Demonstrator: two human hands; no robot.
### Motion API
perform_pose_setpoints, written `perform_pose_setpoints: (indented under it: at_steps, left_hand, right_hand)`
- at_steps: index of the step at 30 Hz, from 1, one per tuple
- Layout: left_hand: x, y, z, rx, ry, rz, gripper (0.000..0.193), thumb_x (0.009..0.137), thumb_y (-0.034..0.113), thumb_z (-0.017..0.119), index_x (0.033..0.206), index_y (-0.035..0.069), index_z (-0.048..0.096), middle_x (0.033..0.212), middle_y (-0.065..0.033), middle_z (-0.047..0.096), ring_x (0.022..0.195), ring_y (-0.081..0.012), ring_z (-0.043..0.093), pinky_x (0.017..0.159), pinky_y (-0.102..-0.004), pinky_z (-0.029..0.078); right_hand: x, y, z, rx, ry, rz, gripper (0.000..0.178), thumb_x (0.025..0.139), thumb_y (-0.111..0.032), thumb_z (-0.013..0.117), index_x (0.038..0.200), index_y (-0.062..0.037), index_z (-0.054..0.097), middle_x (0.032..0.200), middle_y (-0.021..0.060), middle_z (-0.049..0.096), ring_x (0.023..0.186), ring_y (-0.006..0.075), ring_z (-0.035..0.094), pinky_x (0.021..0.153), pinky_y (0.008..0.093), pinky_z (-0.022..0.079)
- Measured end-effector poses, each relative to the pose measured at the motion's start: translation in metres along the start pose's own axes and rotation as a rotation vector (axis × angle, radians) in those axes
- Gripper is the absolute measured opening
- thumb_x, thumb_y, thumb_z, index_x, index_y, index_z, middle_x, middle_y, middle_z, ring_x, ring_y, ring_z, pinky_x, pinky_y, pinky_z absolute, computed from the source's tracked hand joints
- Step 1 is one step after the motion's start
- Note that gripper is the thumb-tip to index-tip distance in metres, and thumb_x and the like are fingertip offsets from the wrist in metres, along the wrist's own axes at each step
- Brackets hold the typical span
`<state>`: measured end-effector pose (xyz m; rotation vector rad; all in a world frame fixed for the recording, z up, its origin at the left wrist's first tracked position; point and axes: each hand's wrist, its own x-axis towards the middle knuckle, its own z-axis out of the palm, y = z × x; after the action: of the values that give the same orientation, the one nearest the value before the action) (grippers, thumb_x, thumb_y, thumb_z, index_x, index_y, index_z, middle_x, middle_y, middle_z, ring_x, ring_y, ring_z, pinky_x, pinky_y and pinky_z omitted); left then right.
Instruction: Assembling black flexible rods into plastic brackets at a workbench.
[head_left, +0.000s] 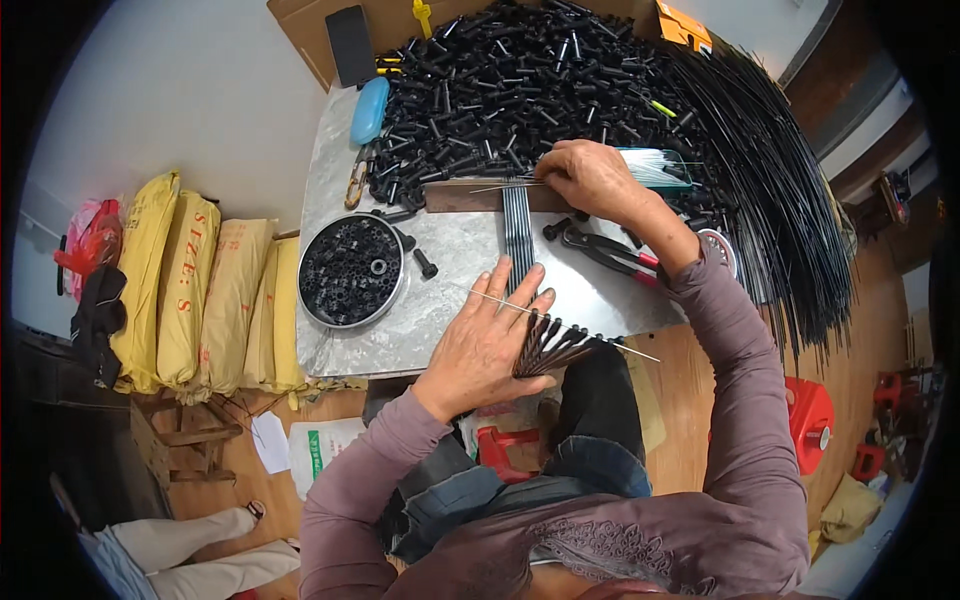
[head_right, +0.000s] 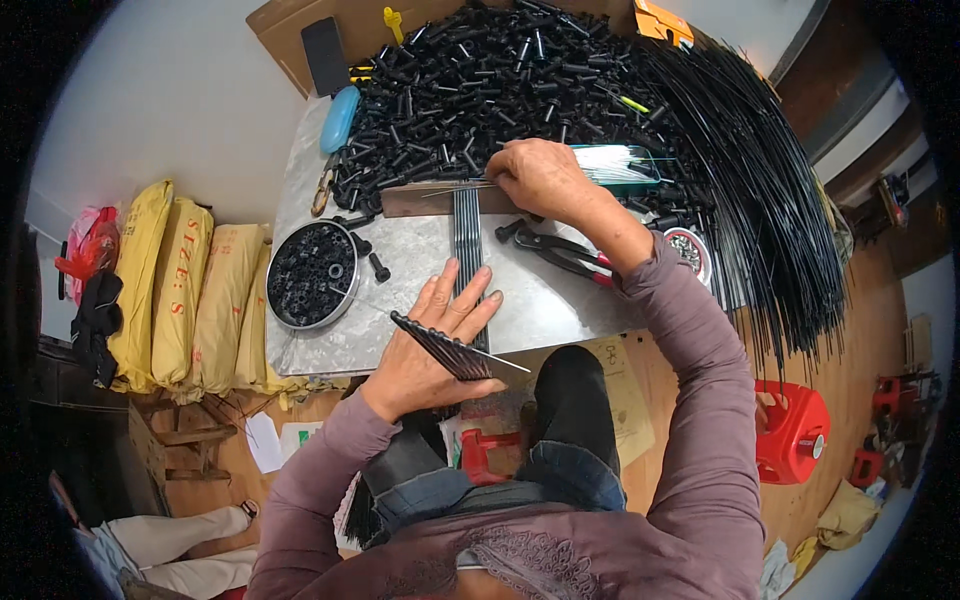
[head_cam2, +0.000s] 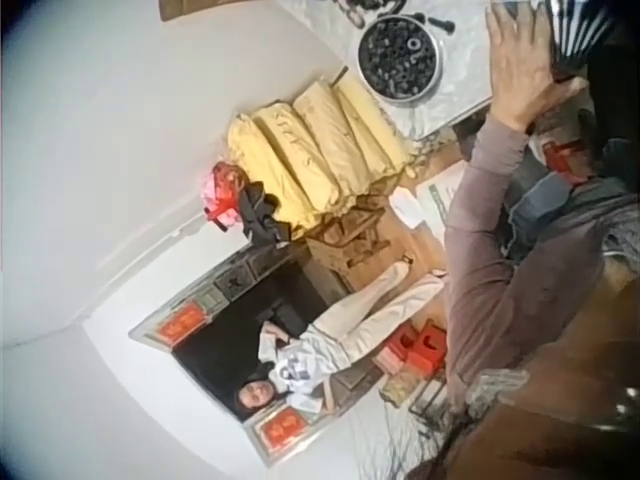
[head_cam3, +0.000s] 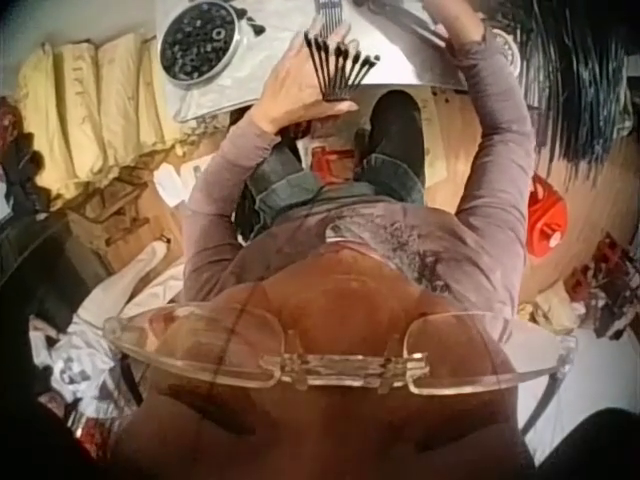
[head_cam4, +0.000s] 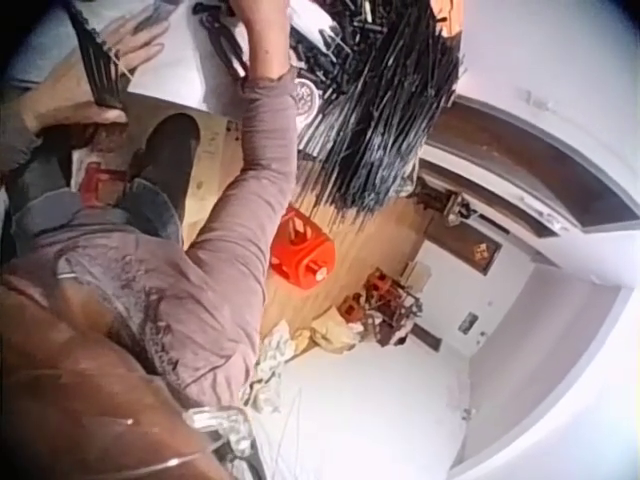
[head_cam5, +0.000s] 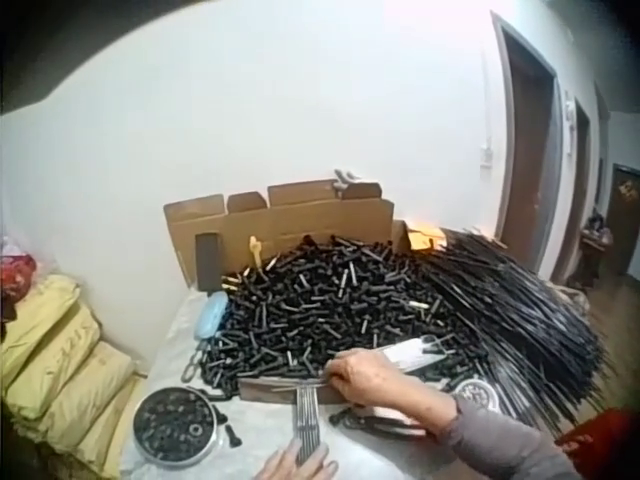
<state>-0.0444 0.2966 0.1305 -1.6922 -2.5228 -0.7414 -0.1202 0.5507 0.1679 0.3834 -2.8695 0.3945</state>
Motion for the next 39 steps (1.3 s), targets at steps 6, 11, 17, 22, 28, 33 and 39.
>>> perform_pose_setpoints:
  at_steps: [6, 11, 17, 22, 28, 33, 39]
  left_hand:
    - [0.000, -0.001, 0.000, -0.012, 0.000, -0.012, 0.092, 0.064, 0.048, 0.079, 0.138, 0.009, 0.041, 0.149, -0.0153, 0.030, 0.138, -0.0434, 0.024, 0.110, -0.0548, 0.027]
    - [0.000, -0.001, 0.000, -0.021, 0.024, -0.006, 0.090, 0.063, 0.047, 0.079, 0.136, 0.007, 0.044, 0.149, -0.0155, 0.030, 0.137, -0.0439, 0.024, 0.109, -0.0545, 0.027]
    - [0.000, -0.001, 0.000, -0.017, 0.026, -0.009, 0.091, 0.063, 0.047, 0.080, 0.136, 0.007, 0.044, 0.149, -0.0152, 0.031, 0.137, -0.0437, 0.025, 0.110, -0.0535, 0.027]
    - [-0.001, -0.001, 0.001, -0.020, 0.032, -0.007, 0.090, 0.063, 0.046, 0.079, 0.136, 0.007, 0.044, 0.149, -0.0149, 0.031, 0.137, -0.0434, 0.025, 0.110, -0.0534, 0.027]
    - [-0.001, -0.001, 0.002, -0.017, 0.035, -0.007, 0.090, 0.063, 0.046, 0.079, 0.136, 0.008, 0.044, 0.149, -0.0147, 0.031, 0.137, -0.0430, 0.025, 0.110, -0.0533, 0.027]
    - [-0.002, -0.002, 0.002, -0.031, 0.048, -0.011, 0.090, 0.063, 0.046, 0.080, 0.136, 0.008, 0.044, 0.149, -0.0144, 0.030, 0.138, -0.0425, 0.023, 0.111, -0.0533, 0.026]
    - [-0.002, -0.002, 0.001, -0.031, 0.031, -0.007, 0.090, 0.064, 0.046, 0.079, 0.137, 0.009, 0.043, 0.150, -0.0142, 0.030, 0.138, -0.0425, 0.023, 0.111, -0.0535, 0.026]
  right_hand:
    - [0.001, 0.003, -0.003, -0.010, -0.033, 0.030, 0.019, 0.078, -0.011, 0.058, 0.091, -0.0065, 0.071, 0.091, 0.0086, 0.067, 0.085, 0.0273, 0.064, 0.074, 0.0373, 0.051]
    - [0.003, -0.003, -0.009, -0.013, -0.055, 0.083, 0.019, 0.078, -0.010, 0.058, 0.092, -0.0068, 0.072, 0.090, 0.0086, 0.067, 0.085, 0.0268, 0.064, 0.073, 0.0368, 0.051]
    - [0.003, 0.000, -0.004, -0.037, -0.061, 0.048, 0.021, 0.078, -0.011, 0.057, 0.092, -0.0080, 0.072, 0.089, 0.0093, 0.068, 0.084, 0.0277, 0.065, 0.074, 0.0372, 0.051]
    - [0.000, 0.003, -0.004, 0.002, -0.036, 0.065, 0.019, 0.079, -0.010, 0.058, 0.092, -0.0062, 0.072, 0.089, 0.0085, 0.068, 0.084, 0.0260, 0.065, 0.073, 0.0363, 0.051]
    - [0.002, 0.003, -0.004, 0.017, -0.055, 0.065, 0.018, 0.080, -0.010, 0.059, 0.092, -0.0062, 0.072, 0.089, 0.0086, 0.068, 0.083, 0.0263, 0.065, 0.073, 0.0359, 0.051]
    - [0.003, 0.001, -0.004, 0.047, -0.049, 0.092, 0.017, 0.080, -0.010, 0.060, 0.092, -0.0058, 0.072, 0.088, 0.0088, 0.068, 0.083, 0.0265, 0.065, 0.073, 0.0359, 0.051]
    - [0.003, 0.000, -0.005, 0.049, -0.068, 0.109, 0.018, 0.081, -0.011, 0.059, 0.093, -0.0059, 0.071, 0.090, 0.0094, 0.068, 0.083, 0.0270, 0.066, 0.074, 0.0365, 0.051]
